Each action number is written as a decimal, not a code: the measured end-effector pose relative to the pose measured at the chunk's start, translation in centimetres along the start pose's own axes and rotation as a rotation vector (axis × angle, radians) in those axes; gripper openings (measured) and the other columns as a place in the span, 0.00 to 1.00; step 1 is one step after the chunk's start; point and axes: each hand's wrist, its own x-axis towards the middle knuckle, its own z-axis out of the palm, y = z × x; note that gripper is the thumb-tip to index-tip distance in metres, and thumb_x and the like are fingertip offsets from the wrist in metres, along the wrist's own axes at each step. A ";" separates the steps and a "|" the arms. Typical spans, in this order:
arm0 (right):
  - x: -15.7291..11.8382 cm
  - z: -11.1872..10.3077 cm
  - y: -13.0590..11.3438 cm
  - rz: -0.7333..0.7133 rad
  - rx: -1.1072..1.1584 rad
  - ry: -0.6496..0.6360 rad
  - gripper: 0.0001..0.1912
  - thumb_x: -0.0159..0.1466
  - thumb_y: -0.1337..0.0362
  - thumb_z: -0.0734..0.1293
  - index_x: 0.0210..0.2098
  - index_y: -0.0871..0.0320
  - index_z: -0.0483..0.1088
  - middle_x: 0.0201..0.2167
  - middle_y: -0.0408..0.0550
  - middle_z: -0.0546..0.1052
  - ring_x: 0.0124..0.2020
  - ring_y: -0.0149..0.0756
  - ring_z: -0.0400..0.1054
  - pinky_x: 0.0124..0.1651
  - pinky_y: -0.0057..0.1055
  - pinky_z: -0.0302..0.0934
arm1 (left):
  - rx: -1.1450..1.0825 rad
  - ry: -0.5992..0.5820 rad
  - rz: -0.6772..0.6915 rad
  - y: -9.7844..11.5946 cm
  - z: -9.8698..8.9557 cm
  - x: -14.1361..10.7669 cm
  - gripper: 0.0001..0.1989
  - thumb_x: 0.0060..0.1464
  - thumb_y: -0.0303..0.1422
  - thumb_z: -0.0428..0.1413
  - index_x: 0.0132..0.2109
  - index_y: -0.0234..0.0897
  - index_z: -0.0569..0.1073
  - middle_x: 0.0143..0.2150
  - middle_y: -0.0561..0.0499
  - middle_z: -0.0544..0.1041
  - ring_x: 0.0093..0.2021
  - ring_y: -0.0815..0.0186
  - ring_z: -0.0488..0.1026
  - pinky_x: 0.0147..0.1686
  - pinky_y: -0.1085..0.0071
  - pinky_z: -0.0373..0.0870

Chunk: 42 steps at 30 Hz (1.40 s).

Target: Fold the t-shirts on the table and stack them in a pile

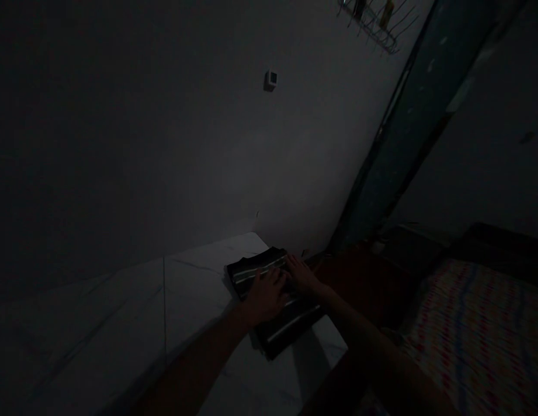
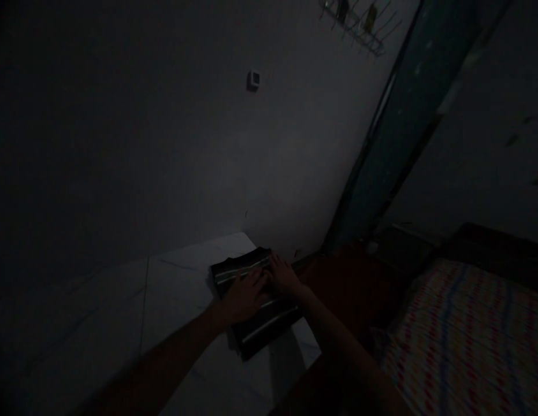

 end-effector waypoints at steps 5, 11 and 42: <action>-4.2 3.5 0.6 0.003 -0.003 0.019 0.35 0.73 0.49 0.52 0.72 0.64 0.52 0.73 0.60 0.49 0.74 0.52 0.42 0.70 0.50 0.46 | -0.080 -0.052 -0.009 2.6 3.0 -2.4 0.33 0.68 0.53 0.37 0.73 0.45 0.53 0.74 0.44 0.57 0.73 0.51 0.52 0.70 0.42 0.44; -4.2 3.9 -0.1 0.019 -0.009 0.016 0.34 0.73 0.50 0.52 0.72 0.63 0.52 0.73 0.58 0.49 0.74 0.50 0.42 0.71 0.49 0.45 | -0.087 -0.043 -0.022 2.4 3.0 -2.5 0.33 0.67 0.52 0.40 0.73 0.44 0.54 0.74 0.44 0.57 0.74 0.52 0.50 0.70 0.43 0.43; 3.8 1.5 -1.3 0.036 -0.031 0.063 0.32 0.73 0.54 0.54 0.72 0.62 0.52 0.73 0.60 0.51 0.73 0.53 0.43 0.68 0.51 0.51 | 0.038 0.044 -0.167 -3.1 3.1 0.3 0.29 0.67 0.50 0.42 0.68 0.45 0.65 0.70 0.43 0.65 0.71 0.49 0.57 0.69 0.38 0.44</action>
